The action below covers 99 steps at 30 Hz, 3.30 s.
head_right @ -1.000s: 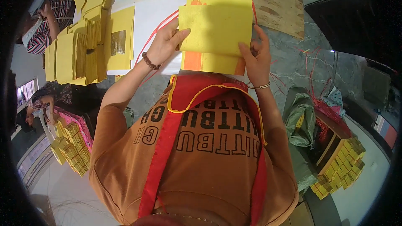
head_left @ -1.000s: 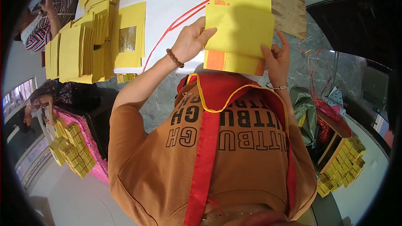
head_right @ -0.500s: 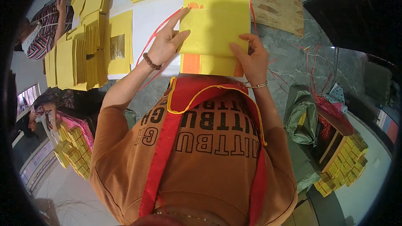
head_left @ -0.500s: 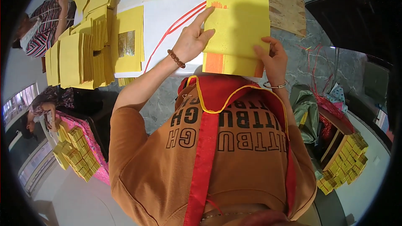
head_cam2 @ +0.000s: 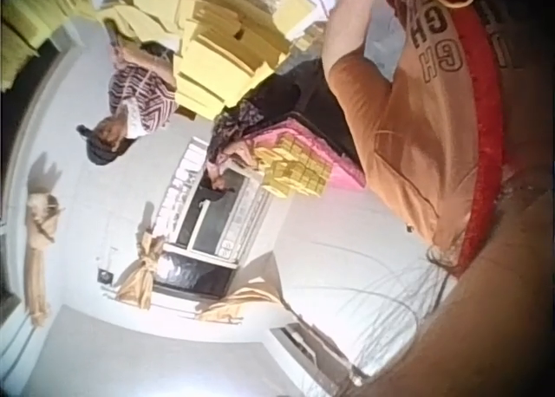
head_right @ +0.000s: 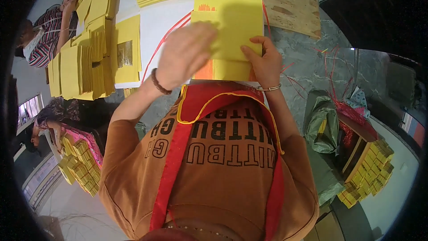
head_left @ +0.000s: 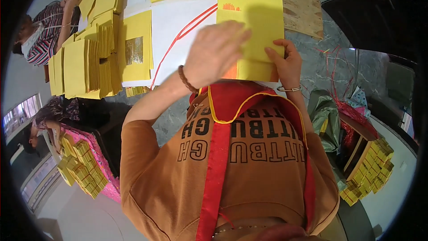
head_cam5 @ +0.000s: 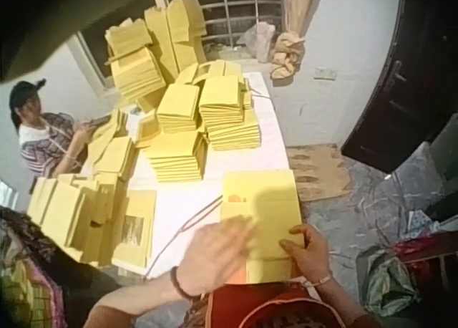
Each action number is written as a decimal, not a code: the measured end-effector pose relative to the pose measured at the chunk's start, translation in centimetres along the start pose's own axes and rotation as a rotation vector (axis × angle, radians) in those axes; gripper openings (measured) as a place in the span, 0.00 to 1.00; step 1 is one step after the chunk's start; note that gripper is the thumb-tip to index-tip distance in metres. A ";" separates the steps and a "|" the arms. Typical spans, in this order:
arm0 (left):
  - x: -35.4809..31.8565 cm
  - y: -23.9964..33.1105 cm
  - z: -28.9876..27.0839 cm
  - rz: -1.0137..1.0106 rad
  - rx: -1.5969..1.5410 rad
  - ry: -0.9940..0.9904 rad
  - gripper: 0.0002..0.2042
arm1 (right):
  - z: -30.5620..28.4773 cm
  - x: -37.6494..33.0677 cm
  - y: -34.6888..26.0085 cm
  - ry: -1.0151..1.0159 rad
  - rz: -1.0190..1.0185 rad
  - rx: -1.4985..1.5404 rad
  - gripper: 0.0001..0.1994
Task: Manually applying silver foil squares to yellow sheets of paper as part of joss paper production.
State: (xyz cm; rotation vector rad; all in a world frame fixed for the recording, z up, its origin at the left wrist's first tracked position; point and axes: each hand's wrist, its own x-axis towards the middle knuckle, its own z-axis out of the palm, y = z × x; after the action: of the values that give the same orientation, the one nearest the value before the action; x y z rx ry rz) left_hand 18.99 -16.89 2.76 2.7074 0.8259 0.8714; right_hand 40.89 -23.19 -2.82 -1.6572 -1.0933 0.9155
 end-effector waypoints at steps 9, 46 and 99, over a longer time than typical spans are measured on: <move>-1.4 0.0 2.7 0.030 0.024 -0.336 0.28 | 0.2 -0.8 -2.3 0.062 -0.244 -0.547 0.18; 0.5 1.5 4.4 0.288 0.535 -0.318 0.22 | -2.1 -2.9 0.3 -0.259 -0.268 -0.251 0.19; 2.7 -31.0 -1.7 -0.486 0.395 -0.438 0.35 | 1.5 -0.9 -0.2 0.099 -0.310 -0.207 0.09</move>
State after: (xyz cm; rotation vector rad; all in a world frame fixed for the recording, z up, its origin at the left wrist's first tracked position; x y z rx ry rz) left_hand 5.78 10.32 -4.68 2.6363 1.5689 0.0079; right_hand 39.16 -23.58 -3.03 -1.6183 -1.3659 0.5292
